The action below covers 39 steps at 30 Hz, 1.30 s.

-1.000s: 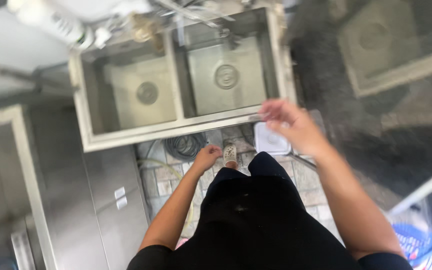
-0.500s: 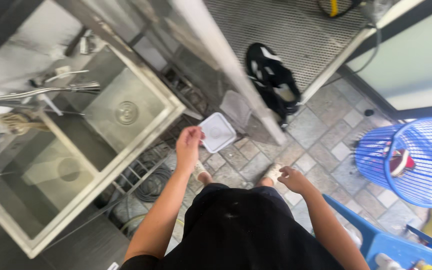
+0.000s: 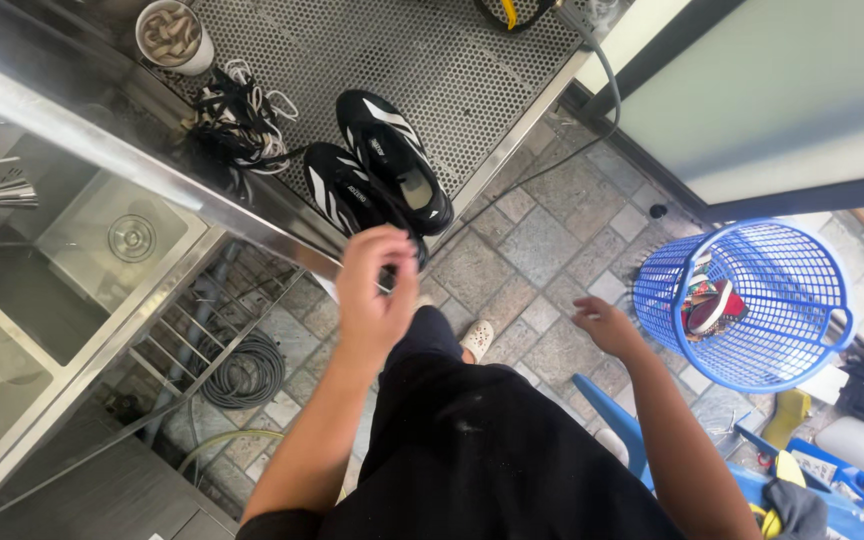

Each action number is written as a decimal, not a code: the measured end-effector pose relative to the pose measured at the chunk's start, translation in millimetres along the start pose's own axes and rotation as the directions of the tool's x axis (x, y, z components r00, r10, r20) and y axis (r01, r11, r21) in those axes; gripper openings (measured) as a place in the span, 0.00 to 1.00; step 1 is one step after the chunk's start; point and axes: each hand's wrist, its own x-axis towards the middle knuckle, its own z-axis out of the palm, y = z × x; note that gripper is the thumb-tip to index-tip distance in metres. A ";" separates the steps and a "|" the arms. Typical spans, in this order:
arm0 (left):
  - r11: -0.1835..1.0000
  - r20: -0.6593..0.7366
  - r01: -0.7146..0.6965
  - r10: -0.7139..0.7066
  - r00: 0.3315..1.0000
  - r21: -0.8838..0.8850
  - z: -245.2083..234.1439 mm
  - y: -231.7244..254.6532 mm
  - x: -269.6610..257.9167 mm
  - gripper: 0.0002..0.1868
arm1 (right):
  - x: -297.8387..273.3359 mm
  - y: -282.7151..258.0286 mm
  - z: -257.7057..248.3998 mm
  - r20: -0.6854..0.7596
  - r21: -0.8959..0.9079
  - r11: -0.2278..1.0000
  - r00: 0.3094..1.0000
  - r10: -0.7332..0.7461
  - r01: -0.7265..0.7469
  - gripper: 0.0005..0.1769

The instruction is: The person cleans a pair of black athletic shoes by spraying them with water, scrubbing them with a yellow brush, and then submerging them in a sink of water to rinse them.

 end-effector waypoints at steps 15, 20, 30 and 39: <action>0.435 -0.071 0.466 -0.668 0.741 0.771 117.4 -136.5 106.3 0.27 | 157.7 -187.9 -97.1 0.103 -0.020 0.934 0.930 -0.352 0.356 0.22; 0.377 -0.112 0.598 -0.776 0.621 0.708 121.8 -157.4 127.8 0.48 | 218.8 -215.8 -132.4 -0.027 -0.105 0.880 0.884 -0.467 0.462 0.24; 0.573 -0.278 0.664 -0.619 0.735 0.479 136.4 -203.1 164.9 0.46 | 354.1 -338.1 -213.0 -0.161 -0.452 0.441 0.416 -0.895 0.775 0.40; 0.586 -0.414 0.716 -0.584 0.698 0.380 147.6 -277.4 210.4 0.42 | 413.2 -362.9 -234.3 0.360 -0.178 0.663 0.675 -0.644 0.727 0.31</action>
